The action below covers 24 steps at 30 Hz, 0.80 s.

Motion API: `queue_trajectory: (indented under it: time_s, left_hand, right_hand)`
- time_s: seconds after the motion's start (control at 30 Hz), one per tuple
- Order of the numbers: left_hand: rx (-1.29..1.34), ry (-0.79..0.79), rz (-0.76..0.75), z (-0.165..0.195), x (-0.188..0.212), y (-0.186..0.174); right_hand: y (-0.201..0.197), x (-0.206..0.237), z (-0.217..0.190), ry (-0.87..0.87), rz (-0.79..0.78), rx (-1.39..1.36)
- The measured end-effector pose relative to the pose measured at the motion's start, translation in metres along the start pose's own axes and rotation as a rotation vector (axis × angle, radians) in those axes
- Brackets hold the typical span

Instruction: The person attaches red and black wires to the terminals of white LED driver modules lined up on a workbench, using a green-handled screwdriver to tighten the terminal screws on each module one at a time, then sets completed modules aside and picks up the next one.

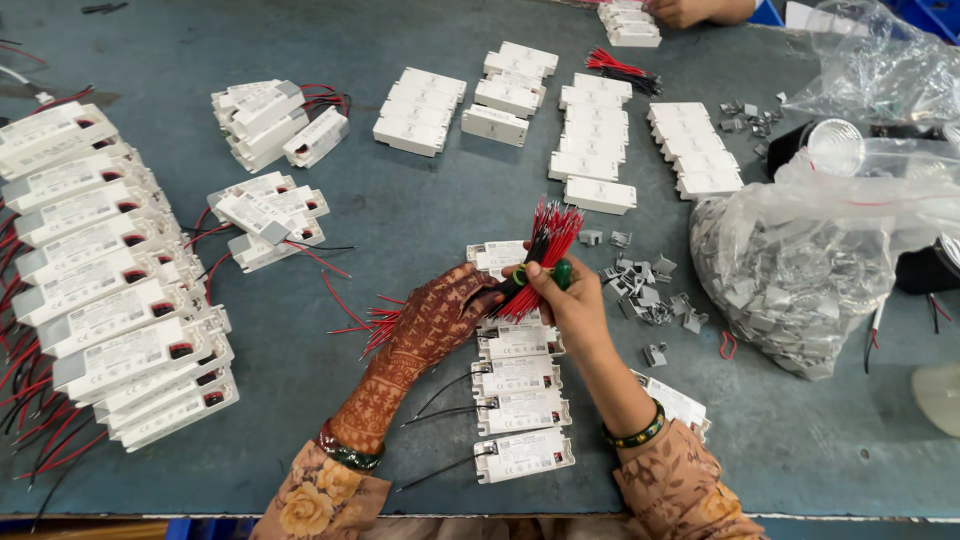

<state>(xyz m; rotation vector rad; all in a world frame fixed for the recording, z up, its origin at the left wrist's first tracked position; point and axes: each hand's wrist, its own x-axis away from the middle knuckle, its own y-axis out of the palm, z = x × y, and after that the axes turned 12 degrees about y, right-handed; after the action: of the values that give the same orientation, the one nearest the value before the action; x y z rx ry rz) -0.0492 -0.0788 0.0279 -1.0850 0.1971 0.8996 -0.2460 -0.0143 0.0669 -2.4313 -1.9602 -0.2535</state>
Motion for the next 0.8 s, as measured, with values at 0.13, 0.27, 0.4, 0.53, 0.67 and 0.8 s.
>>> queue_trajectory:
  time_s: [0.13,0.27,0.4,0.53,0.67,0.8]
  left_hand:
    - [-0.054,0.126,0.036,-0.007,0.001,0.011]
    - [0.016,0.052,-0.021,-0.012,0.004,0.016]
    - [0.087,0.061,-0.063,-0.013,0.005,0.015]
    - [0.016,0.193,-0.068,-0.008,-0.001,0.008]
    - [0.101,-0.145,-0.127,0.009,-0.004,-0.002]
    - [0.024,0.034,0.029,0.018,-0.009,-0.011]
  right_hand:
    - [-0.010,-0.005,0.001,0.048,0.009,-0.050]
    - [-0.015,-0.009,0.007,0.062,0.003,-0.108]
    - [-0.024,-0.012,0.010,0.054,0.020,-0.130]
    - [-0.024,-0.014,0.009,0.044,0.018,-0.128]
    - [-0.018,-0.011,0.005,0.048,-0.005,-0.115]
    - [-0.007,0.000,0.004,0.032,-0.007,-0.005]
